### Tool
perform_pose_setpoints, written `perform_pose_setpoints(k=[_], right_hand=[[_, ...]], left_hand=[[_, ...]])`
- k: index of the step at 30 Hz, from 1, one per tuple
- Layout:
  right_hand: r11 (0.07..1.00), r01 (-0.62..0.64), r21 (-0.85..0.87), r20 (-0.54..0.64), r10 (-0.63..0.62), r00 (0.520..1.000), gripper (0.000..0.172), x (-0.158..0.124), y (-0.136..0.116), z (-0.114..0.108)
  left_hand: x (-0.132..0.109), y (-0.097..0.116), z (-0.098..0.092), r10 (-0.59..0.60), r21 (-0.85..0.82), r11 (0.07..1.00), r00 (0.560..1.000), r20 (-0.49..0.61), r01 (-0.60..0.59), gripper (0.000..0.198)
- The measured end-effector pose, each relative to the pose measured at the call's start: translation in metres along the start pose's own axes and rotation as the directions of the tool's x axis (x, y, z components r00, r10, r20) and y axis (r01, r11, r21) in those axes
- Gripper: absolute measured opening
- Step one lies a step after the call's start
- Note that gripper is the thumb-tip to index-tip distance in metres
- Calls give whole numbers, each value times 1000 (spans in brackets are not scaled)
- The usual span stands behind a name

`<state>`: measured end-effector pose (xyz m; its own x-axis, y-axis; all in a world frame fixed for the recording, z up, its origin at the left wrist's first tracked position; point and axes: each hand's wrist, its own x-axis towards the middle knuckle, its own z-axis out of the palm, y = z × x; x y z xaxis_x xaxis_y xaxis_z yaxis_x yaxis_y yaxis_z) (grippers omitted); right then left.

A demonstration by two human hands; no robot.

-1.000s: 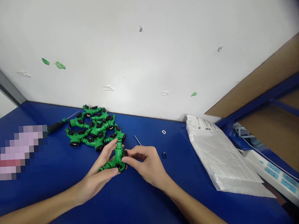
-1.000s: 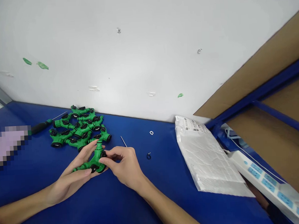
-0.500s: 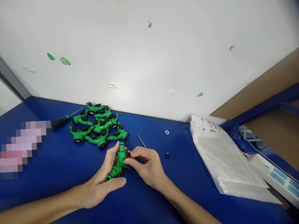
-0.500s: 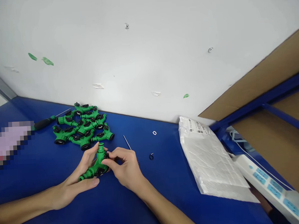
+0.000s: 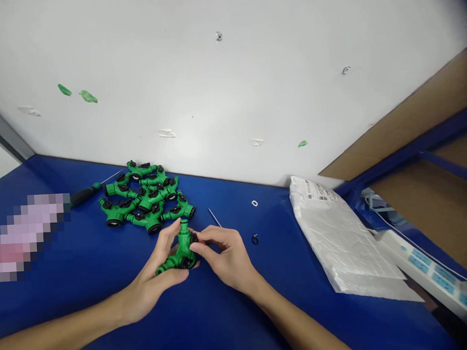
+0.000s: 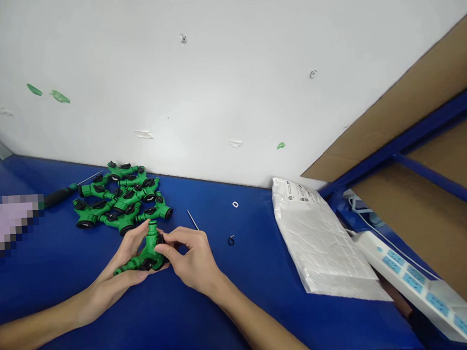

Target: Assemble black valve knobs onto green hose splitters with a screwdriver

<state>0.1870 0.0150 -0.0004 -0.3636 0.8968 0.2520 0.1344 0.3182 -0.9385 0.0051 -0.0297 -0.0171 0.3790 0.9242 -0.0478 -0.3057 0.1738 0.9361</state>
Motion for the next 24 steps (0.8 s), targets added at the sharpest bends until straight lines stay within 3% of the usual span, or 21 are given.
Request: perform_pose_setpoints(k=[2,5,14,19,21,24], right_hand=[[1000,11,-13,-56,-12,998,13,1,-2,-3],[998,58,-36,-62,-60,996,13,2,-4,-7],[935,316,-163,159,-291,943,19,-1,-1,-12],[888,390,-244,354,-292,888,25,-4,-2,-22],[867,414,-279,344,-312,886,26,-4,0,-24],[860,382,-339,221,-322,921,27,-5,-1,-20]], left_hand=[[2,0,3,-21,-143,990,997,-68,11,67],[3,4,5,-73,-260,964,994,-87,48,67],[0,9,0,-150,-339,926,986,72,166,65],[2,8,-4,-217,-309,917,966,143,252,65],[3,8,-4,-223,-307,917,965,141,257,63],[3,8,-2,-174,-289,938,981,86,192,61]])
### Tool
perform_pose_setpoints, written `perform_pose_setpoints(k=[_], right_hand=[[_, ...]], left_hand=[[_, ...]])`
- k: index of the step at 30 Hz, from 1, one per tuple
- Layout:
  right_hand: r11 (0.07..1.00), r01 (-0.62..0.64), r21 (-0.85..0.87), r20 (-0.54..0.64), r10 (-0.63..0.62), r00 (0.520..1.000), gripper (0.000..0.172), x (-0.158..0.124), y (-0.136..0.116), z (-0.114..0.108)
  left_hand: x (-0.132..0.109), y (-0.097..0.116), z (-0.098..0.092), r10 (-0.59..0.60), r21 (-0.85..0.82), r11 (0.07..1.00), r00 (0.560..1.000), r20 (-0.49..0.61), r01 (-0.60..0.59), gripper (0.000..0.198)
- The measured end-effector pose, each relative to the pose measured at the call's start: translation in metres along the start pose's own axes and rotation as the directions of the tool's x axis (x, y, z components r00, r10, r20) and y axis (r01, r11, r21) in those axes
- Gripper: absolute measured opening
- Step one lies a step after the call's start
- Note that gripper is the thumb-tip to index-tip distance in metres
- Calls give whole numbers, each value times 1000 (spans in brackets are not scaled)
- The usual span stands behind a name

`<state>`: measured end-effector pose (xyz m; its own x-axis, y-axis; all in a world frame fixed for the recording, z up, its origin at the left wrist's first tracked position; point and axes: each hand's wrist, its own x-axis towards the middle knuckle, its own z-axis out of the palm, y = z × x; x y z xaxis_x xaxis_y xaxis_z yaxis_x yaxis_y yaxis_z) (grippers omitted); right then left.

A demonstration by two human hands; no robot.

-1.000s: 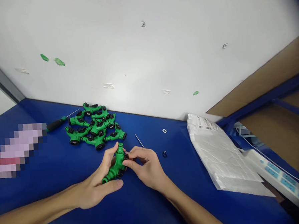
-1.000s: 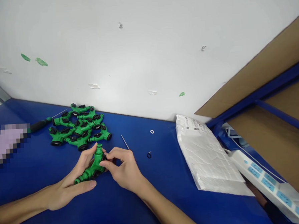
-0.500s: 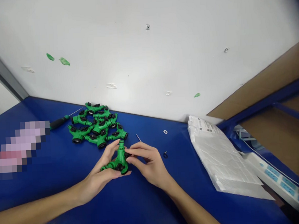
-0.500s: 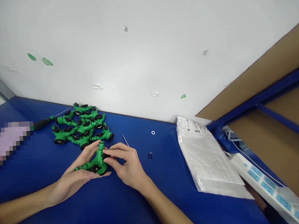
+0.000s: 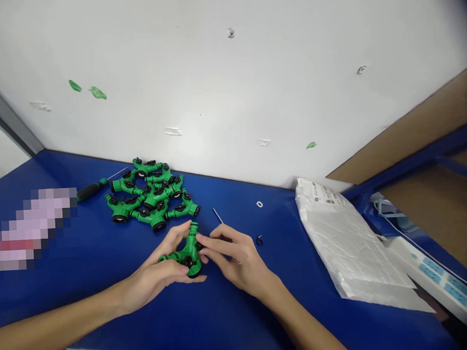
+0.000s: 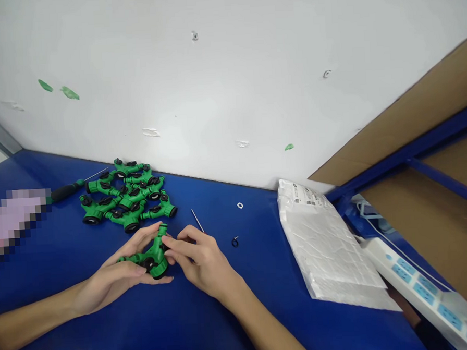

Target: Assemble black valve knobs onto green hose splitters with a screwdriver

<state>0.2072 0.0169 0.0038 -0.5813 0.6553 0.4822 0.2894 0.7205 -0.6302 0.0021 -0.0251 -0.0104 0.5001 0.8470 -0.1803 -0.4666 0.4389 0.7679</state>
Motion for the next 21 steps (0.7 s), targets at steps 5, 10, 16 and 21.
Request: perform_pose_setpoints(k=[5,10,16,21], right_hand=[[916,-298,267,-72,328,942,17,4,-16,11],[602,-492,629,-31,652,758,25,7,-22,23],[283,-519,806,122,779,615,35,10,-22,25],[346,-503,792,65,771,634,33,8,-26,25]], left_hand=[[-7,-5,0,160,363,922,986,-41,-134,72],[-10,-9,0,310,635,735,951,-4,-237,75],[-7,-11,1,404,735,584,909,105,-345,75],[-9,-11,4,406,750,562,906,117,-349,76]])
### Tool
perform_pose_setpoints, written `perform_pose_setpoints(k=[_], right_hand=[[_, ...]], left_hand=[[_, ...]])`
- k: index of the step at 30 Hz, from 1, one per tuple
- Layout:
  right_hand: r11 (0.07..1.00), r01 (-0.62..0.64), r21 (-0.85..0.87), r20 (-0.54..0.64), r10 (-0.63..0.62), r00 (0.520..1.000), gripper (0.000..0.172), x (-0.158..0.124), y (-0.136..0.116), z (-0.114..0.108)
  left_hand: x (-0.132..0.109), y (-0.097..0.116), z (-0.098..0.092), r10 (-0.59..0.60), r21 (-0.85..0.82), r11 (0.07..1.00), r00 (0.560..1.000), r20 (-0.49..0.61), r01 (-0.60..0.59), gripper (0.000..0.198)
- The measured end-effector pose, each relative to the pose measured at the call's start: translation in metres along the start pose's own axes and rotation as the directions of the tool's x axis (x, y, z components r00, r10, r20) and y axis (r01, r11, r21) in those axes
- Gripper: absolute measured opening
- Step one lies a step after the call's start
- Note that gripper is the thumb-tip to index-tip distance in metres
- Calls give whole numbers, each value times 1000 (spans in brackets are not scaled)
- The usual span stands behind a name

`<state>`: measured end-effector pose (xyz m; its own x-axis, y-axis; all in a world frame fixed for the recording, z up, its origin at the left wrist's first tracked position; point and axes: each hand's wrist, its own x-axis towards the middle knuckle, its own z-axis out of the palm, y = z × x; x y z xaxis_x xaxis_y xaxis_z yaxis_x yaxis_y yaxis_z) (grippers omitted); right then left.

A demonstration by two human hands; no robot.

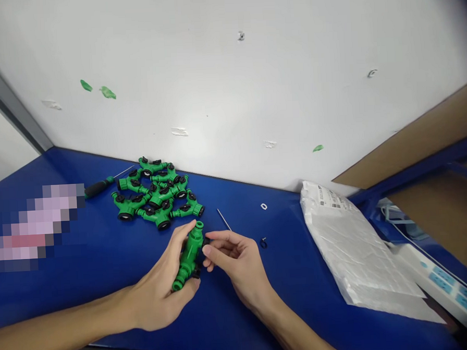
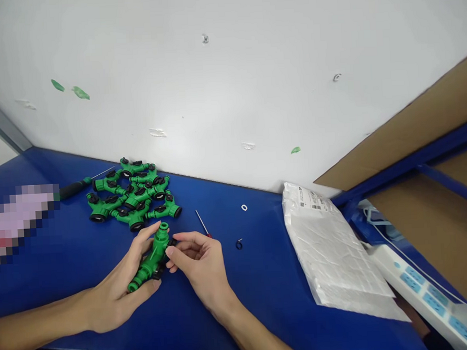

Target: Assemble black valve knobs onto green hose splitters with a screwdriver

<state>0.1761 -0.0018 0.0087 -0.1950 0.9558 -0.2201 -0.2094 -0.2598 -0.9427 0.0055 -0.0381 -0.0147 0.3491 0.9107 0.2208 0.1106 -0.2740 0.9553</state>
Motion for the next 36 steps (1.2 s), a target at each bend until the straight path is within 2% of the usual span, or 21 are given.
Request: perform_pose_setpoints(k=[4,8,10,15,20,24,29,33,36], right_hand=[[1000,-14,24,-10,14,1000,34,-2,-1,2],[978,-145,149,20,144,989,34,-2,-1,1],[974,-158,163,39,154,987,32,-1,-1,-1],[995,94,-16,31,-94,995,30,-2,0,-4],[960,219,-173,53,-213,976,23,-4,-3,-5],[934,270,-233,87,-257,963,19,-5,-1,-6],[913,322,-252,139,-295,945,13,-5,4,-7],[840,416,-348,200,-367,908,5,-4,6,-8],[781,448,-435,237,-381,894,8,-1,5,-10]], left_hand=[[-2,1,3,-7,-18,1000,1000,-10,7,76],[-3,-1,2,1,24,1000,1000,-11,-1,78],[-2,-2,0,16,57,998,1000,-9,-16,79],[-3,-1,1,-8,16,1000,1000,3,8,78],[-7,-1,4,-96,-128,987,995,1,95,77],[-5,-1,3,-134,-255,959,991,-15,126,75],[-4,0,1,-164,-348,922,986,45,169,78],[-4,0,0,-181,-376,904,979,96,204,80],[-4,-3,1,-185,-387,893,972,148,229,81]])
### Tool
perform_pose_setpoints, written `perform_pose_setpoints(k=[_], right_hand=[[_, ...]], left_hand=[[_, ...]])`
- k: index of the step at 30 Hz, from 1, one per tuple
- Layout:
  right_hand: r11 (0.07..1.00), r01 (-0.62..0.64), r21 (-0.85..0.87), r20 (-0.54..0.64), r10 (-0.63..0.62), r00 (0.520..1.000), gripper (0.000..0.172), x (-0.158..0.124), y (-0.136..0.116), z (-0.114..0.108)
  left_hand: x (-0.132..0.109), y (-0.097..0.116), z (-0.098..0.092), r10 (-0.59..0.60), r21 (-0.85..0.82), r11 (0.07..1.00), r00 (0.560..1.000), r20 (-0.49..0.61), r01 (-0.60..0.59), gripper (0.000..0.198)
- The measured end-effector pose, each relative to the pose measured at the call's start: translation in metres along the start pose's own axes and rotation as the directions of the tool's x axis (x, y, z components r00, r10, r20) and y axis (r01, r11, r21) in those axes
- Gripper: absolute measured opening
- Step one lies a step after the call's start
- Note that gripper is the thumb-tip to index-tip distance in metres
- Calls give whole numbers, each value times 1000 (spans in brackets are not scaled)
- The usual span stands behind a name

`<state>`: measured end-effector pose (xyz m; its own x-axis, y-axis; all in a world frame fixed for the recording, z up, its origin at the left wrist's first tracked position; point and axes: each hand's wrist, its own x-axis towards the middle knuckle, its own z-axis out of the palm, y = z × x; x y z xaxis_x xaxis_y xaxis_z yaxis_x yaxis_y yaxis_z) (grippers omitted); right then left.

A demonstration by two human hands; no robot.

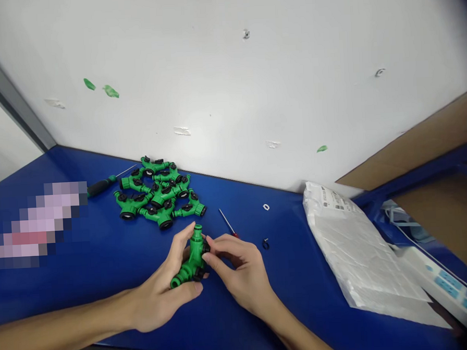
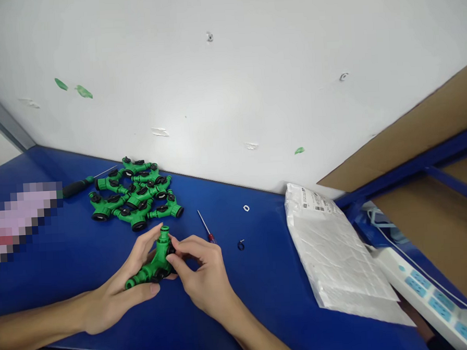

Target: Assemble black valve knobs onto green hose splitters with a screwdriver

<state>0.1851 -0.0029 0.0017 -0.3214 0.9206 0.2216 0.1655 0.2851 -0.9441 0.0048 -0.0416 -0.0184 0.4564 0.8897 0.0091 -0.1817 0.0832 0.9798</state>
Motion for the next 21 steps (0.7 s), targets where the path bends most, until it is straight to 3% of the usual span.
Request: perform_pose_setpoints(k=[2,7,11,13,17,19,21], right_hand=[[1000,-12,2,18,12,1000,10,2,1,-1],[971,-145,189,62,135,989,13,3,2,2],[986,-147,82,128,136,982,39,7,-6,-10],[994,-86,-71,140,95,986,45,14,-7,-33],[861,-27,-508,41,56,998,20,26,3,-107],[749,-37,-662,141,173,975,16,27,13,-139],[705,-45,-708,209,270,940,18,24,23,-156]], left_hand=[[0,-2,0,3,-10,1000,1000,-4,-3,81],[0,-1,1,18,-101,995,999,-38,-21,74],[4,2,0,-53,-298,954,997,-62,32,67],[7,2,0,-66,-384,923,995,-76,32,64],[12,4,-2,-67,-470,882,993,-100,12,58],[13,6,-3,-90,-494,869,990,-107,26,56],[13,8,-2,-118,-513,857,987,-113,44,54]])
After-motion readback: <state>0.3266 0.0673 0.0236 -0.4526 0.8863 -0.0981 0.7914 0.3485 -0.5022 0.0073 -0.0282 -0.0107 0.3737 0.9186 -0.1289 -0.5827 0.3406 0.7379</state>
